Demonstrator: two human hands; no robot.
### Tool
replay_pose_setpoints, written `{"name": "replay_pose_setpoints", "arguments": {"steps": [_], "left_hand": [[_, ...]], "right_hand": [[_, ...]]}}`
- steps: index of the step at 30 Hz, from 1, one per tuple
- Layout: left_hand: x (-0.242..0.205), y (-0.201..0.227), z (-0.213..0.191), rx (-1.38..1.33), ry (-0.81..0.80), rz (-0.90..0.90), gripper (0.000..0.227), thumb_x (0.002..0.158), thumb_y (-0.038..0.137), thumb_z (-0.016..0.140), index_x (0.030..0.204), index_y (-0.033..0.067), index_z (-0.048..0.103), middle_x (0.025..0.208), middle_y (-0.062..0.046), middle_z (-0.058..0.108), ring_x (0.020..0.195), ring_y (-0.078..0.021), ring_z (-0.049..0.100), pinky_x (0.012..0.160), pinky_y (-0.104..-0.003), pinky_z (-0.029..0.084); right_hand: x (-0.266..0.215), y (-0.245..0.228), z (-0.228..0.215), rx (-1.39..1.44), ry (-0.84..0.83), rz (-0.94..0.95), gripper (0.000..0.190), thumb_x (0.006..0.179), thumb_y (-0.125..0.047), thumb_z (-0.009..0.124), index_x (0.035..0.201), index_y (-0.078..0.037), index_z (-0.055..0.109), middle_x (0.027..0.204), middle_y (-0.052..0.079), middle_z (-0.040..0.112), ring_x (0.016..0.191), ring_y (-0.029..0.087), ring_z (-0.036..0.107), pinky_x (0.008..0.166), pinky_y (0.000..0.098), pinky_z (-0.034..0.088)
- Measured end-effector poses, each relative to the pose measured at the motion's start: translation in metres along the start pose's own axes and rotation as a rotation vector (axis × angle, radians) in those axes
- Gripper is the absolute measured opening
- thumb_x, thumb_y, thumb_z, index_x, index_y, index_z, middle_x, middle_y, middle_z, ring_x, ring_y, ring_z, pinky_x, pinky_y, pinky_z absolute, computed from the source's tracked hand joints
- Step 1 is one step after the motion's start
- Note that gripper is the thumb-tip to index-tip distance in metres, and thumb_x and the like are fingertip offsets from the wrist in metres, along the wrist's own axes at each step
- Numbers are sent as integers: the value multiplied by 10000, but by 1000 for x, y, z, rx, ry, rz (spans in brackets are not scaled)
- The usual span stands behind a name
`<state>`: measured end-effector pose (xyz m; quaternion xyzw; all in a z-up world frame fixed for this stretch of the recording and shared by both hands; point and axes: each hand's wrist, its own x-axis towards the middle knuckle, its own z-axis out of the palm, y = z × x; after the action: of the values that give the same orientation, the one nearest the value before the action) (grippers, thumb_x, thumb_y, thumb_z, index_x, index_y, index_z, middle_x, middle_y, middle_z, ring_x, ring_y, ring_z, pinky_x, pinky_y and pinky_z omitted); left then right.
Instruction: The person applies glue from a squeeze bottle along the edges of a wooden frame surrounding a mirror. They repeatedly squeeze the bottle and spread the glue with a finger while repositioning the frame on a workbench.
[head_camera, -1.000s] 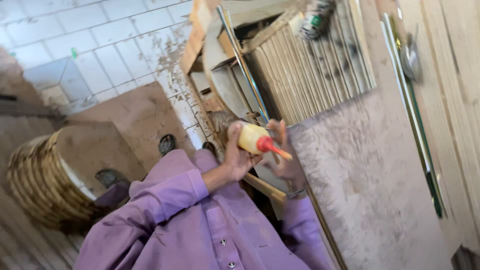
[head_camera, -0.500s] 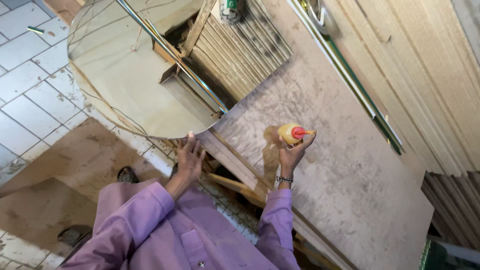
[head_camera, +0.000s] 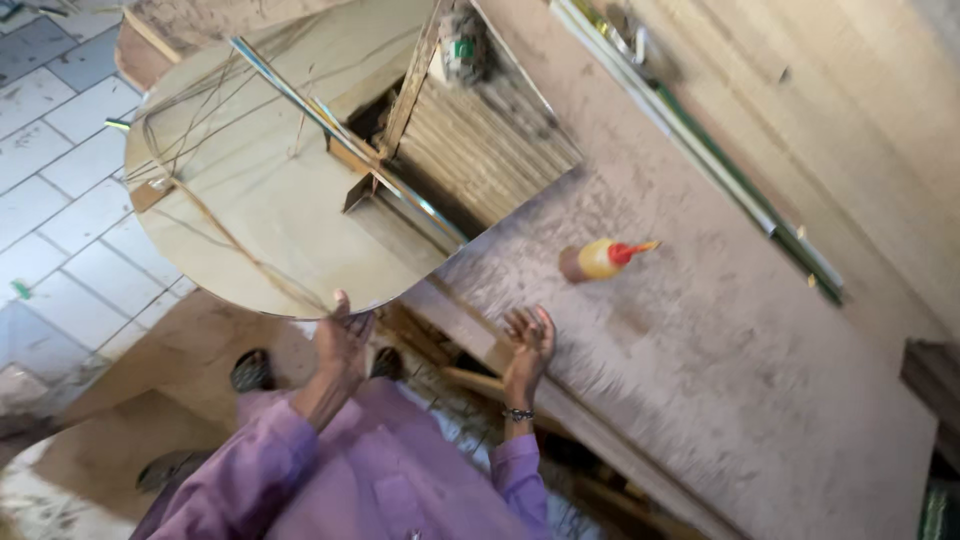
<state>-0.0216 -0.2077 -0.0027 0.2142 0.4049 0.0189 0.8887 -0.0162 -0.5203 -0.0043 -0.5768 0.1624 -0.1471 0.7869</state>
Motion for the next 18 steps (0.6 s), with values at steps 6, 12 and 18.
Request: {"name": "replay_pose_setpoints", "arguments": {"steps": [6,12,18], "left_hand": [[-21,164,-118,356,28,5,476,1000,324,588,1396,67,520,1240,-56,633,1075,-250,618,949,-417,509],[40,319,-168,795,-3,40,356,1095,347,638,1148,-5,628,934,-54,576,764,-194,502,774,-403,517],[109,376,-144,996,-120,-18,442,1056,376,620,993,-61,608,917,-111,659,815,-219,648,822,-411,590]], "right_hand": [[-81,29,92,339,-99,466,687,861,-310,612,1472,-112,367,1248,111,687,1109,282,716,928,474,592],[-127,63,158,436,177,352,390,1044,-271,636,1345,-44,534,1253,41,663,1071,208,661,937,410,548],[-195,78,195,453,257,211,357,981,-302,646,1183,-7,652,1165,95,700,1046,205,696,890,364,593]]}}
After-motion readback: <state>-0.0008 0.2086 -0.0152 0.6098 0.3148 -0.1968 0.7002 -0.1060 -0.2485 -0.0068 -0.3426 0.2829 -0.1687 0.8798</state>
